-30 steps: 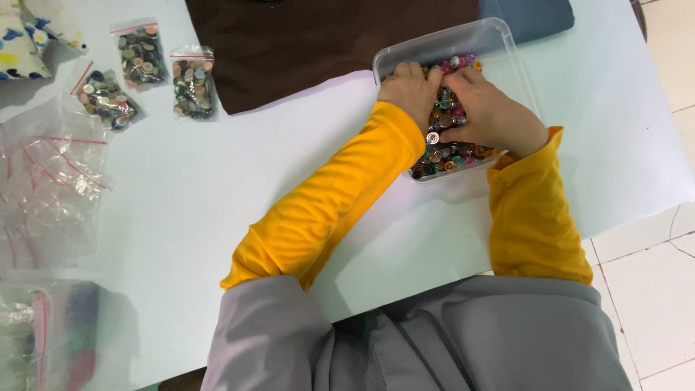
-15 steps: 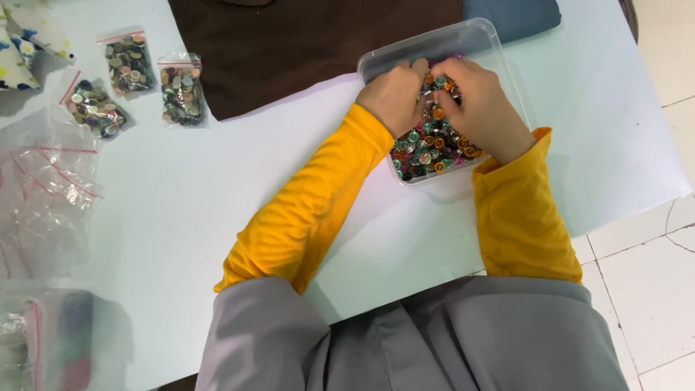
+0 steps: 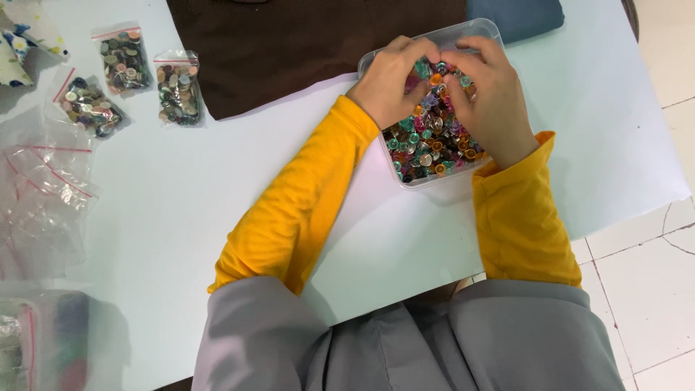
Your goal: Sorting small colorful buttons from a container and placing them into small plastic bags
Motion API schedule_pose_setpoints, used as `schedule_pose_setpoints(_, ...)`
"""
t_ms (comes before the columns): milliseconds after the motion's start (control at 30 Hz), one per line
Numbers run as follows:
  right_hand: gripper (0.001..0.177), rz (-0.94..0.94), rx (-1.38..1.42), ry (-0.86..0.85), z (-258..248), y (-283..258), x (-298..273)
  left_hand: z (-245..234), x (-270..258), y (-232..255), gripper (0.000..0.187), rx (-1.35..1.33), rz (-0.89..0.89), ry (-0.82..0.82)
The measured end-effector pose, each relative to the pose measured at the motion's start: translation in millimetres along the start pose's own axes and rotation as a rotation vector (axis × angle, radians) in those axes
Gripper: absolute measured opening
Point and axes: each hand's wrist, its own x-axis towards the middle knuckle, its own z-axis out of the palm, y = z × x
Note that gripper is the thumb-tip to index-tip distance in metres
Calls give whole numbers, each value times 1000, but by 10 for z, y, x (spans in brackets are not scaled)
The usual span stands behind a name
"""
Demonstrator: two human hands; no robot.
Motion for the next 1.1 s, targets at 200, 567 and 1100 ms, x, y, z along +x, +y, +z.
schedule_pose_setpoints(200,19,80,85,-71,36,71,-40,-50,13,79,51,-69,71,-55)
schedule_pose_setpoints(567,27,115,39,-377,32,-29,40,203,-66,-24,39,479,-275,-511)
schedule_pose_setpoints(1100,33,180,109,-256,90,64,-79,411,-123,-130,17,694,-290,-559)
